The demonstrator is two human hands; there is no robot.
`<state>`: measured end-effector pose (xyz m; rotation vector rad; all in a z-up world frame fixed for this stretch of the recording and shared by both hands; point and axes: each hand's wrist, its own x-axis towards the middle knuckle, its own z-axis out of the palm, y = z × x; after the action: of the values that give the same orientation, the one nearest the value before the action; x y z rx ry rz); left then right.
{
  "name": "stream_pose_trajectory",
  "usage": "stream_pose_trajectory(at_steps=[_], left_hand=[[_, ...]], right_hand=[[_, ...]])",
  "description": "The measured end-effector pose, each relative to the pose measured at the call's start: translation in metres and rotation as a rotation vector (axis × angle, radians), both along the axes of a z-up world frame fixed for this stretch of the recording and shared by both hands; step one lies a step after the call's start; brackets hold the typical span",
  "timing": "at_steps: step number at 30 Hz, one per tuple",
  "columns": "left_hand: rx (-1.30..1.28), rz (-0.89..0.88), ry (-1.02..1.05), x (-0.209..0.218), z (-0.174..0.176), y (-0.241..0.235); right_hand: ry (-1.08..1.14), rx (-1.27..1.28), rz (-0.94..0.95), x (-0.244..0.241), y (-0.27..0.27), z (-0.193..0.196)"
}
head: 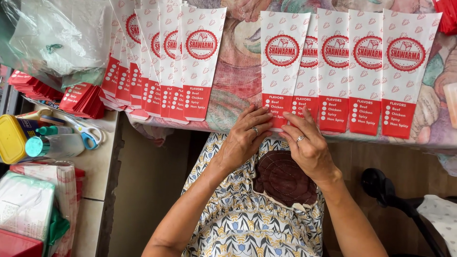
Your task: The person is preparing paper bags by aligning them in stacks, applying glue to the bottom edges, and folding them to seal the bottoms.
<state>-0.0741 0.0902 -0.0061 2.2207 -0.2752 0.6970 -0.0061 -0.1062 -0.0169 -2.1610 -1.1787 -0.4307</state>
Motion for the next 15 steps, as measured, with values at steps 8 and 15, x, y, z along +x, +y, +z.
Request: stream_pose_trajectory(at_steps=[8, 15], left_hand=[[-0.091, 0.056, -0.037, 0.005, -0.002, -0.007], [-0.194, 0.197, 0.032, 0.010, -0.005, -0.022]], right_hand=[[0.046, 0.062, -0.011, -0.001, 0.010, 0.020], [0.263, 0.170, -0.094, -0.003, 0.021, 0.041]])
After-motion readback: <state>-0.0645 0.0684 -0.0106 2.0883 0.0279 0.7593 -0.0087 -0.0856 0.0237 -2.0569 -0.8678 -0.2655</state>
